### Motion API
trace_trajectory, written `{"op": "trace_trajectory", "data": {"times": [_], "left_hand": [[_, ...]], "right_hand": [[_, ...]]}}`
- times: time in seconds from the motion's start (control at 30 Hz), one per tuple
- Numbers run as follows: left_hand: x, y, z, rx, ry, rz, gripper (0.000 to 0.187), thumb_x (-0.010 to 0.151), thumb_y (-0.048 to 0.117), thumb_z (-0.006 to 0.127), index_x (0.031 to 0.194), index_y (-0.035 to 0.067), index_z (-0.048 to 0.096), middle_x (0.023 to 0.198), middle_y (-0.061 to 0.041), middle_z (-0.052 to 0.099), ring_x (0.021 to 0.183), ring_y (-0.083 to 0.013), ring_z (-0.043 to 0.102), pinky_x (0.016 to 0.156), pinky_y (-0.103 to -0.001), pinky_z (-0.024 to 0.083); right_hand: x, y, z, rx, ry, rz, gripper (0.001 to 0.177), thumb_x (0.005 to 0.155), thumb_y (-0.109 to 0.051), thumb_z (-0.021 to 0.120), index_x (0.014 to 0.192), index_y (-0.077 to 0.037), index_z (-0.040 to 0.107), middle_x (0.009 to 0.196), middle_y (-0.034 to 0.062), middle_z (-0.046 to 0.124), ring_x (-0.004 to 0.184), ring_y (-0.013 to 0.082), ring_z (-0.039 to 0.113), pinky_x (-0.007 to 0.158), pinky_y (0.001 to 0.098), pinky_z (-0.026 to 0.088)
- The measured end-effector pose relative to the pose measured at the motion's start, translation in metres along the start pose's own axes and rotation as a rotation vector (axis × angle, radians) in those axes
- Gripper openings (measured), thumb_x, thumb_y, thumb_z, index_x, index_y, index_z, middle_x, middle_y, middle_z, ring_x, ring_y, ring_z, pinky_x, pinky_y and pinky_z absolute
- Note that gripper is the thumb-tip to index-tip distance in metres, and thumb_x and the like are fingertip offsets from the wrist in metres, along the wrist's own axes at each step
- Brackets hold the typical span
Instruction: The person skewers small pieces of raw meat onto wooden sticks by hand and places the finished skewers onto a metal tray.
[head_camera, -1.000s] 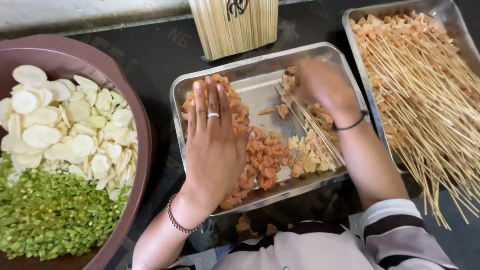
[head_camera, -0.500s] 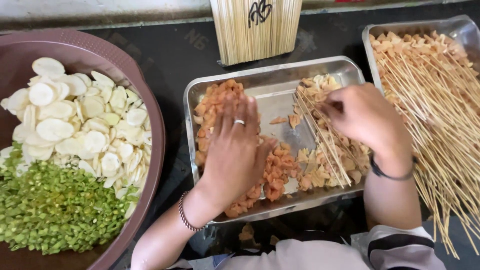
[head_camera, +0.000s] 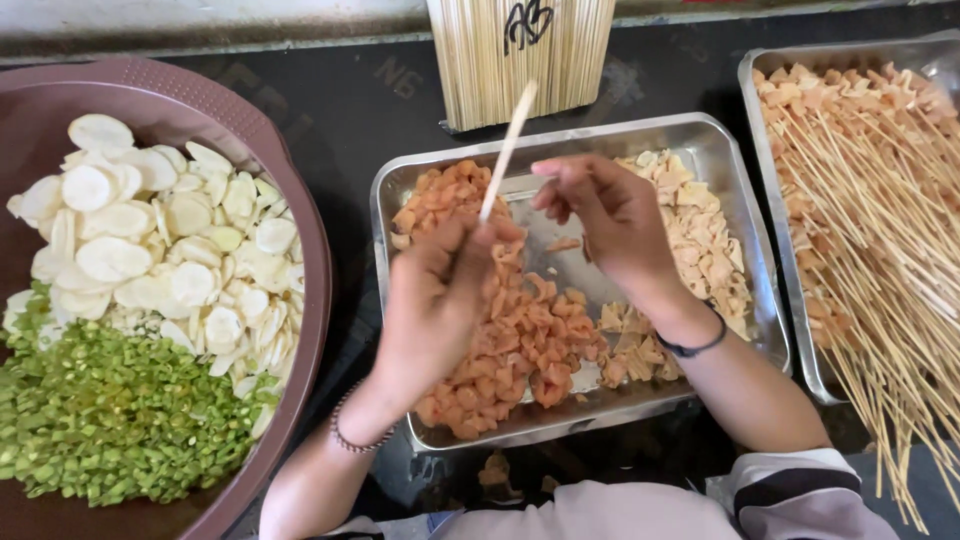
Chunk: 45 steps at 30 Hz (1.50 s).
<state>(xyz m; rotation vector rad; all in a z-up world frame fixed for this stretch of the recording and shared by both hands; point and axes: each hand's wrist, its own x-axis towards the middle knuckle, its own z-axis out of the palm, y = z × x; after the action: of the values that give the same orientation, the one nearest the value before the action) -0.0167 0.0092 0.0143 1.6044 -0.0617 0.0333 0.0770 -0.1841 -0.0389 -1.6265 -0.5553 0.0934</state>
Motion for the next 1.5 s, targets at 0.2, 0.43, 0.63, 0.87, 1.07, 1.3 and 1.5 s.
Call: {"op": "trace_trajectory", "data": {"times": [0.2,0.43,0.63,0.87,1.07,1.3,1.5], "left_hand": [[-0.004,0.01,-0.012,-0.071,0.107,0.059,0.027,0.111,0.018,0.05,0.113,0.002,0.071,0.065,0.008,0.044,0.058,-0.0003,0.036,0.051,-0.019,0.028],[-0.005,0.008,-0.009,0.049,0.091,0.085,0.025,0.11,0.017,0.052,0.115,0.001,0.071,0.066,0.006,0.049,0.061,-0.0005,0.043,0.054,-0.019,0.037],[-0.006,0.005,-0.007,0.045,0.101,0.107,0.023,0.11,0.015,0.053,0.114,0.001,0.071,0.067,0.006,0.05,0.061,-0.0012,0.042,0.053,-0.02,0.035],[-0.021,-0.049,0.02,-0.065,0.152,0.134,0.025,0.109,0.013,0.049,0.1,0.002,0.07,0.063,0.006,0.046,0.051,-0.0032,0.036,0.043,-0.023,0.024],[-0.049,-0.075,0.041,-0.174,-0.02,-0.048,0.027,0.111,0.016,0.048,0.101,0.0,0.068,0.064,0.007,0.044,0.055,-0.0024,0.037,0.048,-0.023,0.03],[-0.05,-0.08,0.043,-0.373,-0.122,-0.272,0.029,0.11,0.019,0.046,0.108,-0.001,0.066,0.066,0.007,0.05,0.056,-0.0015,0.044,0.05,-0.022,0.039],[-0.051,-0.082,0.04,-0.363,-0.127,-0.251,0.031,0.111,0.019,0.047,0.112,-0.003,0.068,0.064,0.008,0.046,0.055,-0.0011,0.036,0.049,-0.022,0.03]], "right_hand": [[0.008,0.022,0.034,-0.387,-0.11,-0.073,0.019,0.102,-0.017,0.064,0.115,-0.007,0.073,0.095,0.0082,0.076,0.078,0.015,0.07,0.068,0.0264,0.056],[0.007,0.011,0.06,-0.603,-0.314,-0.363,0.012,0.1,-0.01,0.058,0.108,-0.005,0.065,0.109,0.0097,0.067,0.106,0.0304,0.058,0.099,0.0428,0.043],[0.008,0.007,0.055,-0.515,-0.301,-0.153,0.019,0.103,-0.018,0.058,0.113,-0.005,0.066,0.104,0.0105,0.068,0.099,0.028,0.062,0.091,0.0412,0.048],[0.005,0.014,-0.013,0.25,-0.181,0.386,0.034,0.099,-0.023,0.065,0.127,-0.005,0.068,0.104,0.0089,0.072,0.093,0.0148,0.069,0.086,0.0255,0.06],[0.004,0.013,-0.039,0.424,-0.077,0.455,0.027,0.096,-0.016,0.068,0.12,-0.003,0.072,0.111,0.015,0.075,0.097,0.0182,0.071,0.088,0.028,0.059],[0.0,0.034,-0.036,0.661,-0.064,0.461,0.017,0.093,-0.012,0.074,0.107,-0.003,0.071,0.112,0.0108,0.075,0.102,0.0179,0.072,0.088,0.0299,0.06],[-0.008,0.047,-0.048,0.69,-0.051,0.452,0.022,0.095,-0.011,0.073,0.114,0.0,0.071,0.105,0.0133,0.075,0.095,0.0204,0.072,0.087,0.0324,0.06]]}}
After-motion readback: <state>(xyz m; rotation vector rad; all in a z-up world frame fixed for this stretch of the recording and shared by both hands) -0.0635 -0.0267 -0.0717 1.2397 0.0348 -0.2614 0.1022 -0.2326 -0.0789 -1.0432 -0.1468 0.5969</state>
